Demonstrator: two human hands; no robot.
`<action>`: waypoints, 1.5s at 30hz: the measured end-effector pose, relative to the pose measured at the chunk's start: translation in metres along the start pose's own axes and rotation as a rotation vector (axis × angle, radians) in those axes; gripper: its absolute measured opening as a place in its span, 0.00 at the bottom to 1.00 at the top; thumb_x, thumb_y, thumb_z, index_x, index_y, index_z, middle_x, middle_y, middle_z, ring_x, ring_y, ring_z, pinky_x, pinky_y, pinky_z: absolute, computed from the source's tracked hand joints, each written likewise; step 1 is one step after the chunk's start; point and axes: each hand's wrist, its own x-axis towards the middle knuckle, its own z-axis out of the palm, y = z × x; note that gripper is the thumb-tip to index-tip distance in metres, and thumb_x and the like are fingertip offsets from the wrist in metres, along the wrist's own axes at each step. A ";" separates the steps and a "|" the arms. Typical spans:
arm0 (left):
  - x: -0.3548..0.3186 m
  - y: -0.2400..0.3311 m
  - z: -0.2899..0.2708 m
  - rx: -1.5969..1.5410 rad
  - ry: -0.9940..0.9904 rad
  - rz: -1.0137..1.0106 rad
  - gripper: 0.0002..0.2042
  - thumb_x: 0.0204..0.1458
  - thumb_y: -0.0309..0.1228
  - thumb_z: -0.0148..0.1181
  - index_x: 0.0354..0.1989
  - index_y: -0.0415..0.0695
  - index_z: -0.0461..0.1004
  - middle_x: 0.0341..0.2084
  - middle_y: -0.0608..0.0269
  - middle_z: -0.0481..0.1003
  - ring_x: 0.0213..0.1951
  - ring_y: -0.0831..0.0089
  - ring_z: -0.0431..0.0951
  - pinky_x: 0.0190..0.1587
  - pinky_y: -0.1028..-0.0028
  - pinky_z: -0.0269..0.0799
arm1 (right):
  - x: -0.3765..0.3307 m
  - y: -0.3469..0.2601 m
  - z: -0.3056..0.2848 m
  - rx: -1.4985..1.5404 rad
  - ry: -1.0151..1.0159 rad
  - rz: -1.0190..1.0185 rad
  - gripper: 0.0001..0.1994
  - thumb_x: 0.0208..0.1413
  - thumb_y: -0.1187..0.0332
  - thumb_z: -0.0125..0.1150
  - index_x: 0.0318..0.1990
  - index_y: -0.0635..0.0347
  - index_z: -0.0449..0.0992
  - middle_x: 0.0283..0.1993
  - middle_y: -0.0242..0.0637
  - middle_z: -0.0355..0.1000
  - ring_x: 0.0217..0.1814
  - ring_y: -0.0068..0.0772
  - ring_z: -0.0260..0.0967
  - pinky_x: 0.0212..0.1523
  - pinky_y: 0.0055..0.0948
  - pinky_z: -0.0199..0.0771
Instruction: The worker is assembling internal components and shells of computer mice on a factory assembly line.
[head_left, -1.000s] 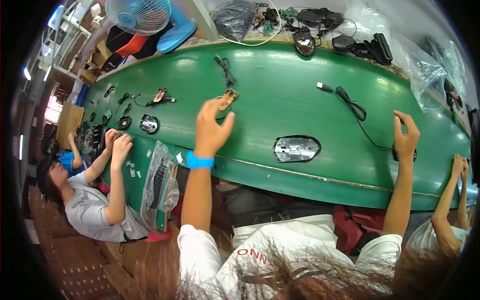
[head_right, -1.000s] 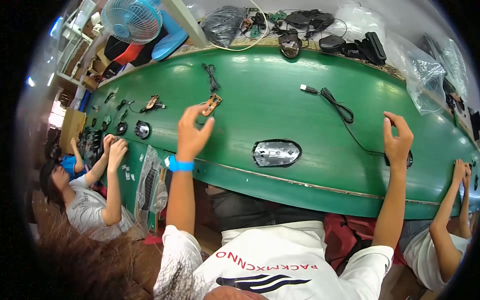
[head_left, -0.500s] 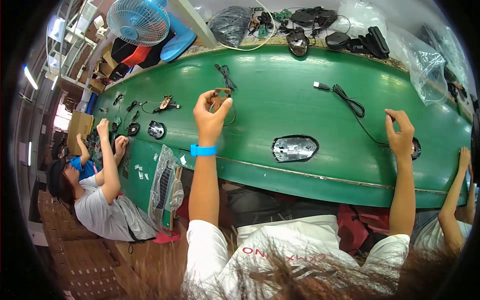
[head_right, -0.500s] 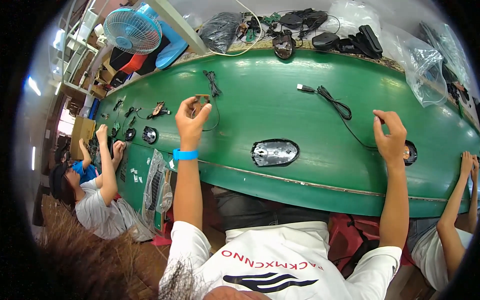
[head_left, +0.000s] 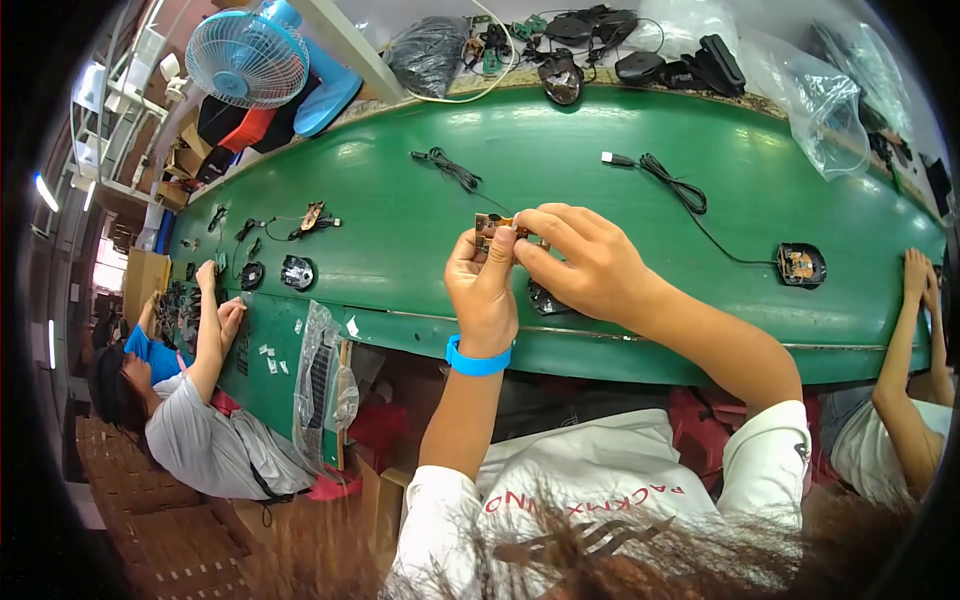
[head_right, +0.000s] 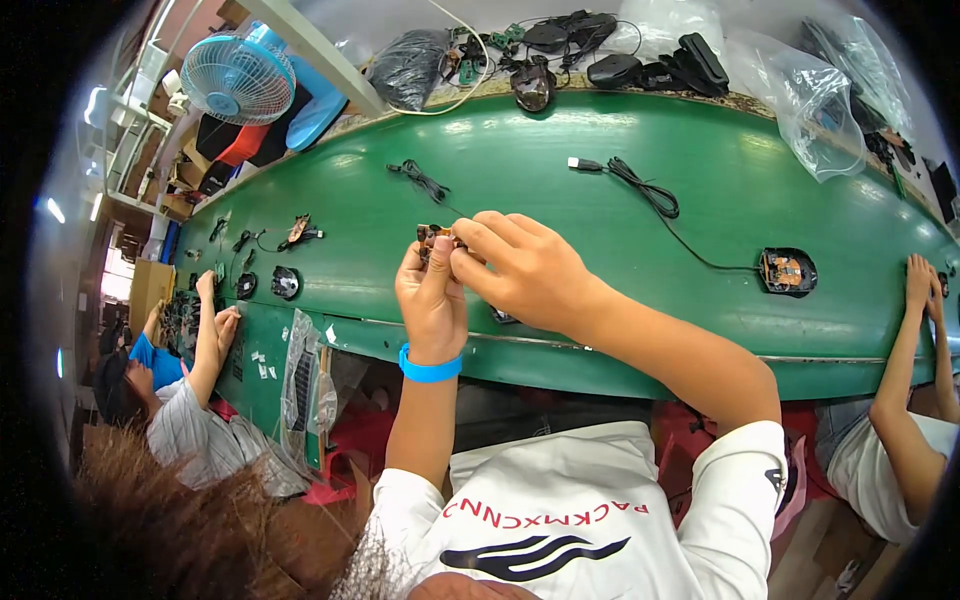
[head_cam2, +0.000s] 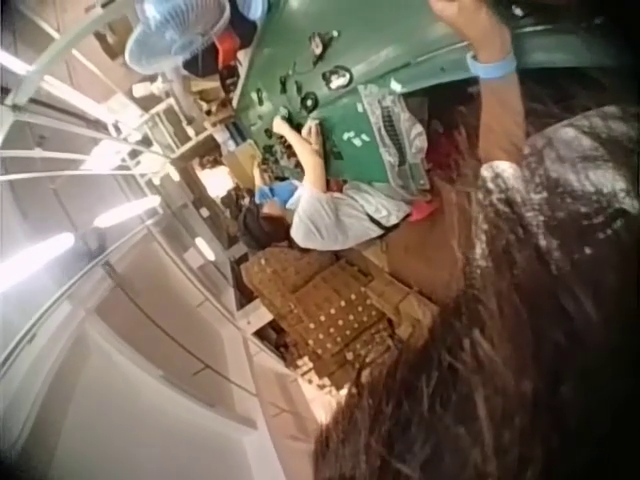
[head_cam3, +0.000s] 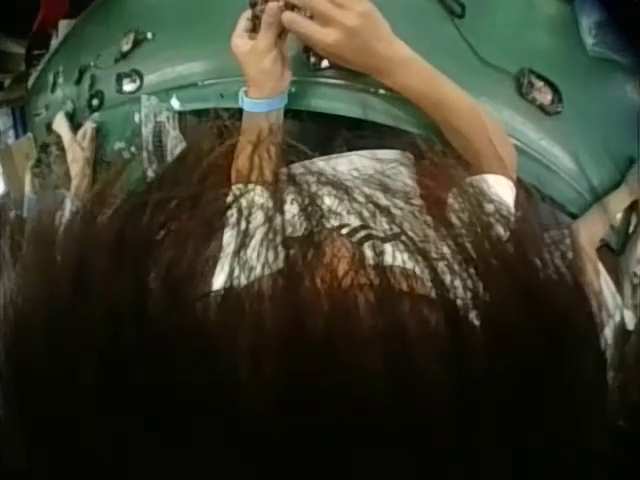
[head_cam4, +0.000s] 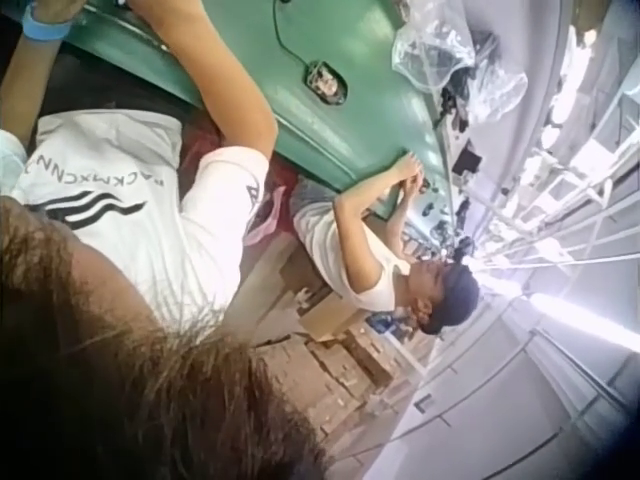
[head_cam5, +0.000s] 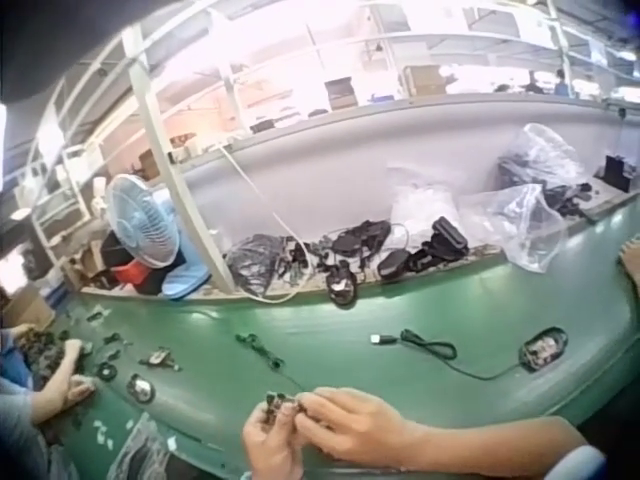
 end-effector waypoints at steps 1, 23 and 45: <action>-0.001 0.001 0.000 -0.003 0.002 -0.005 0.08 0.62 0.29 0.64 0.43 0.39 0.75 0.39 0.61 0.80 0.40 0.75 0.79 0.47 0.70 0.76 | -0.001 -0.001 0.000 0.019 0.006 0.015 0.13 0.45 0.73 0.71 0.39 0.62 0.77 0.49 0.45 0.73 0.45 0.46 0.77 0.40 0.37 0.81; -0.015 0.042 -0.044 1.186 -0.418 0.360 0.09 0.47 0.17 0.69 0.35 0.40 0.79 0.26 0.59 0.78 0.24 0.69 0.76 0.24 0.72 0.68 | -0.064 0.008 -0.041 -0.164 0.003 0.272 0.14 0.40 0.77 0.75 0.35 0.59 0.76 0.47 0.40 0.76 0.40 0.43 0.76 0.37 0.36 0.78; -0.025 0.012 -0.039 1.246 -0.499 0.543 0.08 0.47 0.18 0.69 0.34 0.41 0.78 0.25 0.60 0.78 0.23 0.62 0.78 0.24 0.69 0.72 | -0.081 0.007 -0.034 -0.135 -0.135 0.329 0.12 0.43 0.73 0.73 0.35 0.58 0.76 0.46 0.37 0.77 0.42 0.39 0.75 0.40 0.36 0.76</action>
